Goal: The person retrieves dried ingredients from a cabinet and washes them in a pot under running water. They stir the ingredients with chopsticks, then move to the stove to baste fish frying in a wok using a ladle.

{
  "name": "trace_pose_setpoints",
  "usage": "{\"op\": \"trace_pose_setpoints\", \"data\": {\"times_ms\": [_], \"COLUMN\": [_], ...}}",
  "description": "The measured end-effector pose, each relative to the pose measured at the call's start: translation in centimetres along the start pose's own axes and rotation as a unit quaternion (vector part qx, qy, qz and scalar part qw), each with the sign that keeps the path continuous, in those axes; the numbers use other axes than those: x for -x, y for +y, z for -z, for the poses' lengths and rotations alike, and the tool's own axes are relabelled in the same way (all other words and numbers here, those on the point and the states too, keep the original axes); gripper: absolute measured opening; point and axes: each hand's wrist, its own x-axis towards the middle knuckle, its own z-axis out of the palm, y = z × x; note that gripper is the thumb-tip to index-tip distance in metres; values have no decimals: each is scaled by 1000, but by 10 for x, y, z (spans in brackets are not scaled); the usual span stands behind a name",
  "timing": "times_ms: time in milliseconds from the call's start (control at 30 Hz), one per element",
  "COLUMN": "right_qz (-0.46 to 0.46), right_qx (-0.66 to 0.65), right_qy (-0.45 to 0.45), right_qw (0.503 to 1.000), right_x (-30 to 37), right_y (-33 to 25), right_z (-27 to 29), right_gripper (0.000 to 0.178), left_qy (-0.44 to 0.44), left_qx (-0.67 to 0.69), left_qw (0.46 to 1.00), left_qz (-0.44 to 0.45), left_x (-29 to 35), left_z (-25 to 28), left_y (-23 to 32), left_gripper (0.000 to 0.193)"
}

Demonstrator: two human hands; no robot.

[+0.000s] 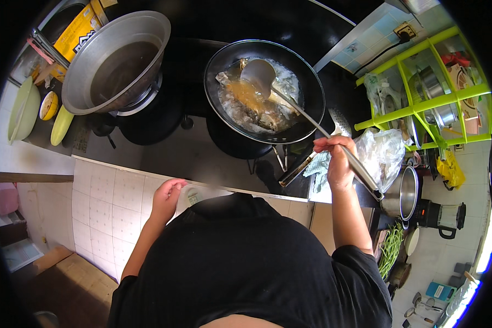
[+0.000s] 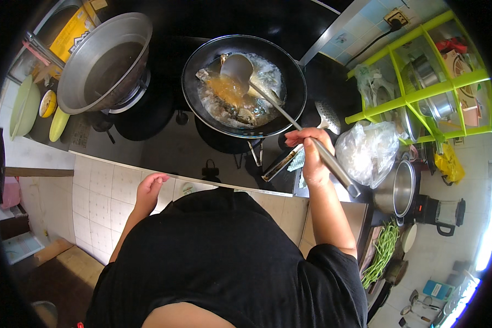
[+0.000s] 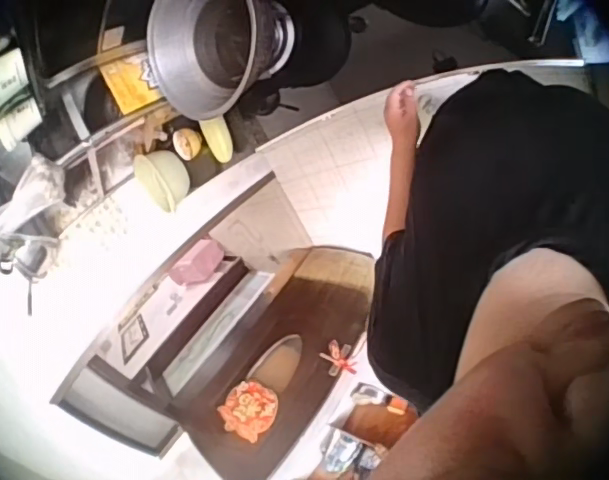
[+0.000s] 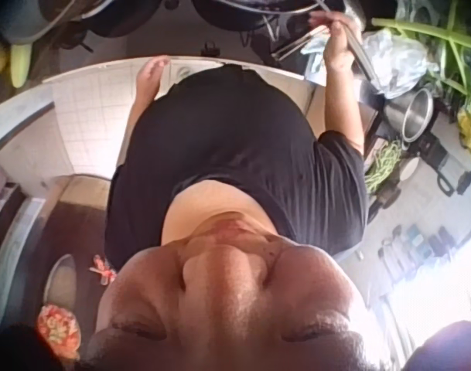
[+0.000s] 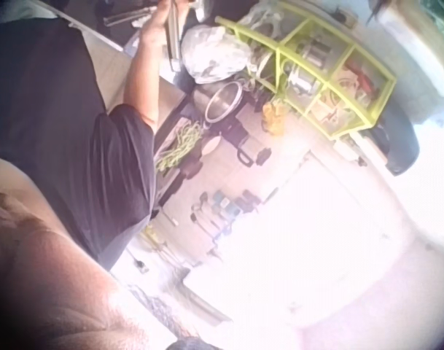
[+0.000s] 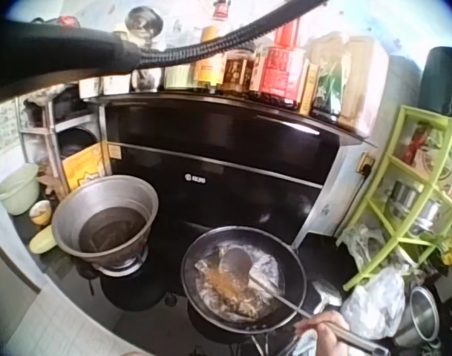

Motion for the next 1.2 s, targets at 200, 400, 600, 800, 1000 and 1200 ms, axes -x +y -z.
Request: {"op": "trace_pose_setpoints", "data": {"times_ms": [200,400,600,800,1000,1200], "right_qz": [56,68,-107,-105,-34,86], "right_qx": [53,195,-146,-199,-138,58], "right_qy": [15,-19,121,83,-7,-100], "right_qw": [997,978,976,971,990,990], "right_x": [-13,-21,-27,-27,-13,-3], "right_y": [8,8,50,41,16,-15], "right_z": [11,25,44,37,31,24], "right_gripper": [14,13,17,19,20,25], "left_qy": [-2,-2,-1,-1,-8,-17], "left_qx": [23,19,7,10,21,19], "left_qw": [1000,1000,1000,1000,1000,1000], "left_qz": [-9,9,17,6,8,5], "left_x": [-6,-3,2,6,7,6], "left_z": [8,5,-4,-14,-24,-30], "left_y": [-4,-1,0,3,7,5], "left_gripper": [23,22,21,20,20,20]}}
